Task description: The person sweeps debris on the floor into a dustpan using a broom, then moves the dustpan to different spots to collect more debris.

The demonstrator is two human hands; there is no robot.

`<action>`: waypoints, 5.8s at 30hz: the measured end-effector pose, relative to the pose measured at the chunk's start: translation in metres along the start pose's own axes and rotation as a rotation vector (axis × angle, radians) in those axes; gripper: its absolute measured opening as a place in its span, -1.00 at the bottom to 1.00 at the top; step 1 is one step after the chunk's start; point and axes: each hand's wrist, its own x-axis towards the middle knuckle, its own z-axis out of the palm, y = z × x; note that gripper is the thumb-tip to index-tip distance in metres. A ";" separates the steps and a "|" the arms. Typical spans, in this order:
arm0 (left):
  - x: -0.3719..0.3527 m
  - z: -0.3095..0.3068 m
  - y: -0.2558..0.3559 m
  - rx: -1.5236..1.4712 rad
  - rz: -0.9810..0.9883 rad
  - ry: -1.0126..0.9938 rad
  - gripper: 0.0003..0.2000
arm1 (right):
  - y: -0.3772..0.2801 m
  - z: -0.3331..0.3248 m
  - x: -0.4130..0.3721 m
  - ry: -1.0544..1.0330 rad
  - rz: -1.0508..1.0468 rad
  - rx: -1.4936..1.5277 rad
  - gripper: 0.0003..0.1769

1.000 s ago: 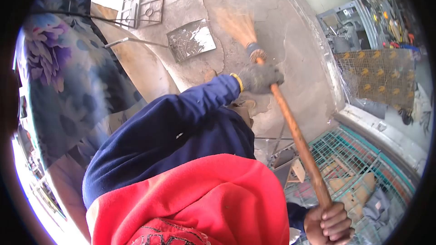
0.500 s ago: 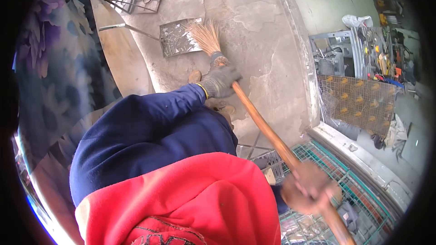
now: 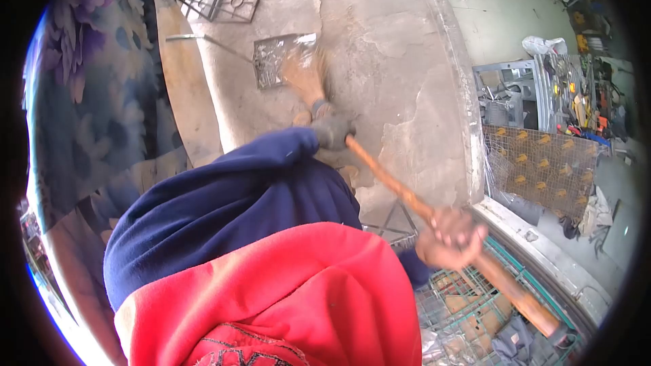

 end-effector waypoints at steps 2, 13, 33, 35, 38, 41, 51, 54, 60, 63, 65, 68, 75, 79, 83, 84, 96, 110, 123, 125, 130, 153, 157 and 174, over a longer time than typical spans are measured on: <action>-0.012 -0.006 0.028 0.087 0.138 -0.069 -0.69 | -0.052 -0.020 -0.011 -0.096 -0.044 0.050 -0.68; 0.085 0.010 0.096 -0.127 0.269 0.180 -0.77 | -0.081 -0.040 -0.027 -0.058 -0.210 -0.064 -0.61; 0.083 0.050 0.034 0.013 0.105 0.144 -0.78 | -0.014 -0.070 -0.052 0.101 -0.211 -0.095 -0.77; 0.037 0.011 0.031 0.145 0.029 -0.235 -0.78 | -0.007 -0.069 -0.049 -0.002 -0.170 -0.069 -0.79; 0.013 0.011 0.053 0.336 0.189 -0.369 -0.75 | -0.053 -0.068 -0.052 -0.155 -0.030 0.116 -0.74; -0.003 -0.015 0.110 0.298 0.473 -0.352 -0.73 | -0.128 -0.062 -0.072 0.025 -0.251 -0.059 -0.62; 0.054 0.047 0.126 -0.055 0.388 -0.105 -0.80 | -0.115 -0.045 -0.061 0.187 -0.241 -0.178 -0.52; 0.022 0.069 0.081 -0.047 0.368 -0.297 -0.78 | -0.091 -0.048 -0.048 0.191 -0.053 -0.106 -0.55; -0.008 -0.002 0.181 0.034 0.568 -0.158 -0.73 | -0.215 -0.046 -0.097 0.198 -0.312 -0.182 -0.56; 0.006 0.007 0.206 0.037 0.685 -0.151 -0.75 | -0.230 -0.034 -0.108 0.183 -0.350 -0.350 -0.57; 0.021 0.030 0.189 -0.067 0.625 0.049 -0.78 | -0.198 -0.043 -0.110 0.220 -0.412 -0.275 -0.58; 0.032 0.052 0.116 -0.027 0.375 -0.340 -0.82 | -0.121 -0.077 -0.098 0.215 0.013 0.187 -0.60; -0.015 0.035 0.145 0.291 0.468 -0.482 -0.73 | -0.137 -0.096 -0.132 0.466 -0.255 0.009 -0.61; -0.002 0.025 0.222 0.191 0.713 -0.589 -0.69 | -0.249 -0.105 -0.189 0.489 -0.189 -0.094 -0.55; 0.006 0.054 0.296 0.086 0.815 -0.456 -0.71 | -0.287 -0.073 -0.182 0.396 -0.426 -0.247 -0.55; 0.008 0.072 0.298 0.089 0.808 -0.452 -0.71 | -0.280 -0.069 -0.171 0.391 -0.423 -0.240 -0.55; -0.007 0.056 0.206 0.019 0.402 -0.547 -0.68 | -0.188 -0.135 -0.106 0.846 -0.256 0.017 -0.64; 0.044 0.055 0.115 0.052 0.279 -0.271 -0.81 | -0.090 -0.108 -0.107 0.620 -0.240 0.010 -0.64; -0.023 -0.075 0.124 0.068 0.472 0.024 -0.78 | -0.187 -0.040 -0.059 -0.171 -0.307 -0.062 -0.56; -0.006 -0.105 0.133 0.084 0.489 0.139 -0.80 | -0.207 -0.028 -0.050 -0.250 -0.326 -0.138 -0.60; 0.026 -0.186 0.146 0.069 0.571 0.315 -0.82 | -0.180 0.072 -0.014 -0.399 -0.638 -0.171 -0.51; 0.306 -0.231 0.089 -0.110 0.093 0.312 -0.66 | -0.128 -0.014 0.420 -0.486 -0.047 -0.031 -0.66; 0.326 -0.315 0.100 -0.036 0.016 0.532 -0.73 | -0.149 0.032 0.487 -0.794 -0.209 -0.005 -0.54; 0.417 -0.253 -0.084 -0.617 -0.647 0.434 -0.65 | 0.132 0.207 0.626 -0.700 0.516 -0.087 -0.74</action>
